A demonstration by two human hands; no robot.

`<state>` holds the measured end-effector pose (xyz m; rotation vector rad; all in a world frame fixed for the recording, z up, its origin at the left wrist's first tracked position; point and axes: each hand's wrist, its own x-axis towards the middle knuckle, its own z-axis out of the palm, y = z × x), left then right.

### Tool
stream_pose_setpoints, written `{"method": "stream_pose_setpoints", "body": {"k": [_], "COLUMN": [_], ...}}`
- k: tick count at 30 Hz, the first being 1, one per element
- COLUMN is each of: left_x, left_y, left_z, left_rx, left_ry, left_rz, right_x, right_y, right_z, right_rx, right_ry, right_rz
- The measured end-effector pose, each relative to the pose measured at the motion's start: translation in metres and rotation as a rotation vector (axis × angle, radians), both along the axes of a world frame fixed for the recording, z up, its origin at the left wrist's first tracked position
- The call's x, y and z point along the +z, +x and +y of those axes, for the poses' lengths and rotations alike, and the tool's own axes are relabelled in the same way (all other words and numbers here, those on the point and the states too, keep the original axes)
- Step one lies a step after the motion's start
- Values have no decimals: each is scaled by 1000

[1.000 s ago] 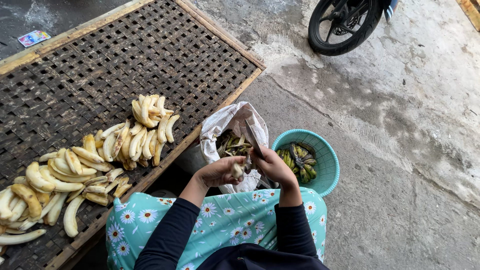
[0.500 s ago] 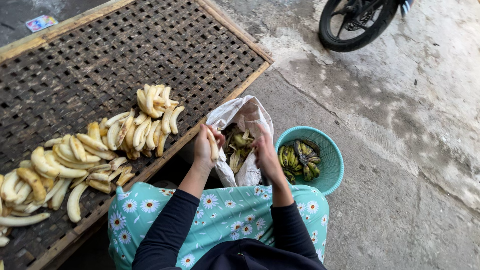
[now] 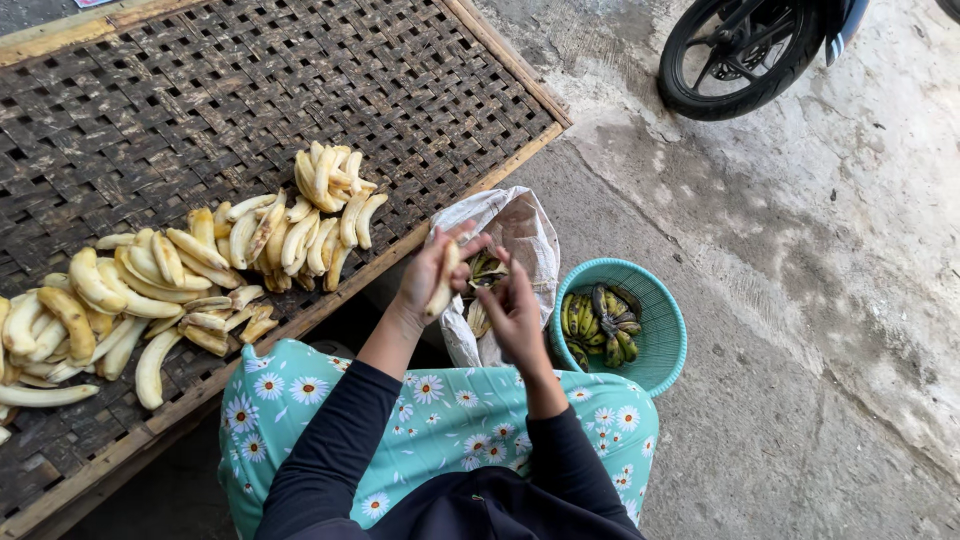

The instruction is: The person sits on the ground and peels bananas one at a time with a small knife, cutting the peel and pulling it off by hand. The peels are dropped into a white sack while the peeled bananas are placed into a green plastic basket beside them.

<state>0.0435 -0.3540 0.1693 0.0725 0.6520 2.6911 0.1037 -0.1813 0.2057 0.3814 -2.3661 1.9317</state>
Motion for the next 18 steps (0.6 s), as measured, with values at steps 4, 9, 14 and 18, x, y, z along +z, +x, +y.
{"method": "stream_pose_setpoints", "body": {"k": [4, 9, 14, 18], "left_x": [18, 14, -11, -47], "left_y": [16, 22, 8, -3], "left_z": [5, 6, 5, 5], "left_rx": [-313, -444, -405, -192], "left_ry": [-130, -224, -294, -110], "left_rz": [123, 67, -191, -361], "right_x": [1, -17, -59, -85], "right_y": [-17, -21, -42, -61], "right_z": [21, 36, 60, 99], "right_rx": [-33, 63, -224, -221], "right_ry": [67, 71, 180, 190], "right_rz": [26, 19, 37, -302]}}
